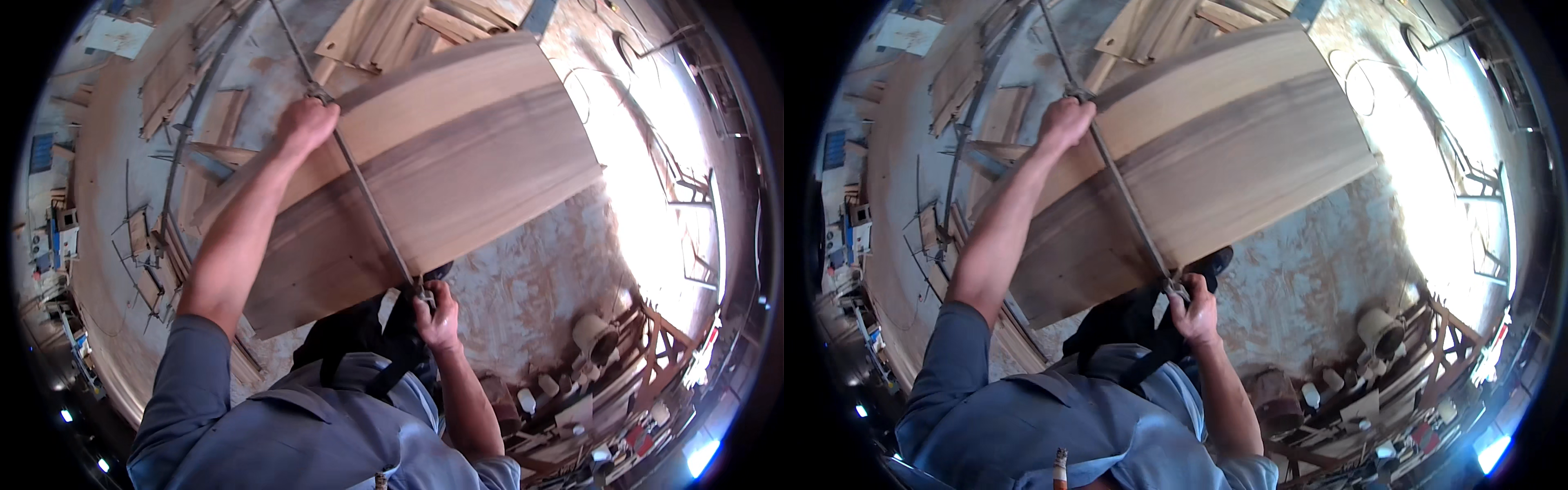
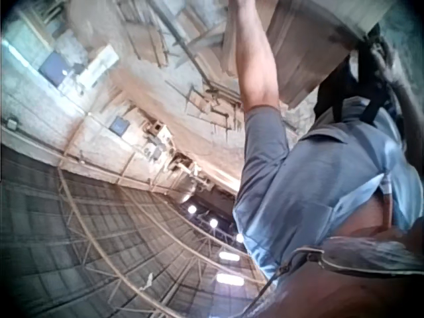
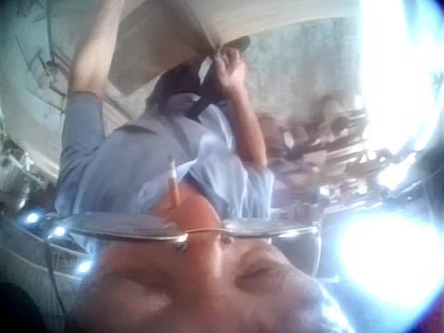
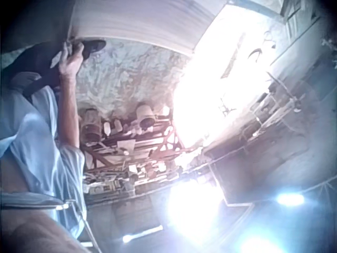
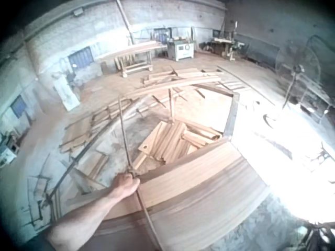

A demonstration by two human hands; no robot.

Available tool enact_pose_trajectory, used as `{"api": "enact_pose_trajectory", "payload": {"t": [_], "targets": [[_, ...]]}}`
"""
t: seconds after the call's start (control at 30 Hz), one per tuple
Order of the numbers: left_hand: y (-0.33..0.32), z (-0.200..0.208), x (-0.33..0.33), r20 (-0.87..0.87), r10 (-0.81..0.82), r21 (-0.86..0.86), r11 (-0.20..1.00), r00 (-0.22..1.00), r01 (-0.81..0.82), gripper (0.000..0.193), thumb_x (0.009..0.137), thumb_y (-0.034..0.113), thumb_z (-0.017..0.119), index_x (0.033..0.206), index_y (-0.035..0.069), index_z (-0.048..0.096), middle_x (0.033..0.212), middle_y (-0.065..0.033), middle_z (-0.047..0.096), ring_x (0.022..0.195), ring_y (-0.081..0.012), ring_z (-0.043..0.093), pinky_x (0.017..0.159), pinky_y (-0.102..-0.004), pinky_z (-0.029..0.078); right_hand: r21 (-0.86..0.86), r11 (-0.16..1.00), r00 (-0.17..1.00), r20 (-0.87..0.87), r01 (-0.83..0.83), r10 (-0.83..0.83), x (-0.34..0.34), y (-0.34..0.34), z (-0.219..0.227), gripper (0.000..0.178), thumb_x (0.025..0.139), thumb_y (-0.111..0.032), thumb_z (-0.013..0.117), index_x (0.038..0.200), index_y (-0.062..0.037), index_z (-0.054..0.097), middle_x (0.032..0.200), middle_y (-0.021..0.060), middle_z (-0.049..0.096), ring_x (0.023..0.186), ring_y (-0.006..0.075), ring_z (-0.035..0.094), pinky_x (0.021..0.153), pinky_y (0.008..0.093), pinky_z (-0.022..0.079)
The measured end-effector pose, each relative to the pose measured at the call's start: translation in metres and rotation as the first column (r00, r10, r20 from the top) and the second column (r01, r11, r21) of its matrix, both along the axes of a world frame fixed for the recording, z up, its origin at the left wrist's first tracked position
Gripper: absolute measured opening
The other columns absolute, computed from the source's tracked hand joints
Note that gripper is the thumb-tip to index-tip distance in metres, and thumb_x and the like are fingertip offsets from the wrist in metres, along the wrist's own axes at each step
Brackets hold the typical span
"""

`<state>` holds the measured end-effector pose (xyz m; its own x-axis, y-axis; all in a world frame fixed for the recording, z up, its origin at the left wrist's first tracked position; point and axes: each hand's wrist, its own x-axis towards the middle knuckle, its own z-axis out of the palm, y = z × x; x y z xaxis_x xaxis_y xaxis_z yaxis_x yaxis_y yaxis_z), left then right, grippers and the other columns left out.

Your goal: The person aligns two wooden boards and uses a hammer to tap them together. They then retrieve a metal strap clamp and a wrench, securing the boards by tightening the clamp. Finally, they measure the clamped assembly with a tape measure.

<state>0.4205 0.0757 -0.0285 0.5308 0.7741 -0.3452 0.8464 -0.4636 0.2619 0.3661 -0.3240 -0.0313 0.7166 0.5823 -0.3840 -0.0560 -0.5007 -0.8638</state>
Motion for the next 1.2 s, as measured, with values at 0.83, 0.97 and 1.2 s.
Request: {"api": "enact_pose_trajectory", "payload": {"t": [0.83, 0.97, 1.2], "targets": [[0.036, -0.005, -0.053, 0.273, -0.179, -0.02, 0.981, 0.945, 0.191, 0.041, 0.09, 0.039, 0.053, 0.104, 0.002, 0.063, 0.095, -0.0207, 0.065, 0.09, -0.0341, 0.063, 0.078, -0.0403, 0.048, -0.061, 0.998, 0.997, -0.079, -0.014, 0.009, 0.005, -0.009, -0.004, 0.032, 0.082, -0.027, 0.066, 0.096, -0.0007, 0.053, 0.077, 0.021, 0.064, 0.076, 0.0389, 0.064, 0.067, 0.0419, 0.05], [0.039, -0.018, -0.049, 0.213, -0.112, -0.201, 0.967, 0.971, 0.155, 0.046, 0.091, 0.041, 0.052, 0.115, 0.002, 0.06, 0.113, -0.0142, 0.064, 0.106, -0.0254, 0.06, 0.091, -0.0344, 0.044, -0.076, 0.996, 0.993, -0.114, -0.038, 0.029, 0.009, -0.009, -0.001, 0.031, 0.082, -0.026, 0.066, 0.097, -0.0013, 0.053, 0.079, 0.0207, 0.064, 0.077, 0.0388, 0.064, 0.068, 0.0416, 0.051], [0.05, -0.043, -0.05, 0.196, -0.106, -0.271, 0.95, 0.975, 0.158, 0.053, 0.091, 0.047, 0.051, 0.113, 0.0, 0.062, 0.11, -0.0148, 0.065, 0.103, -0.0229, 0.06, 0.089, -0.034, 0.044, -0.024, 0.999, 0.996, -0.084, -0.025, 0.023, 0.014, -0.021, -0.002, 0.032, 0.08, -0.025, 0.067, 0.097, -0.0008, 0.054, 0.079, 0.0199, 0.064, 0.077, 0.0382, 0.064, 0.067, 0.0409, 0.051]]}}
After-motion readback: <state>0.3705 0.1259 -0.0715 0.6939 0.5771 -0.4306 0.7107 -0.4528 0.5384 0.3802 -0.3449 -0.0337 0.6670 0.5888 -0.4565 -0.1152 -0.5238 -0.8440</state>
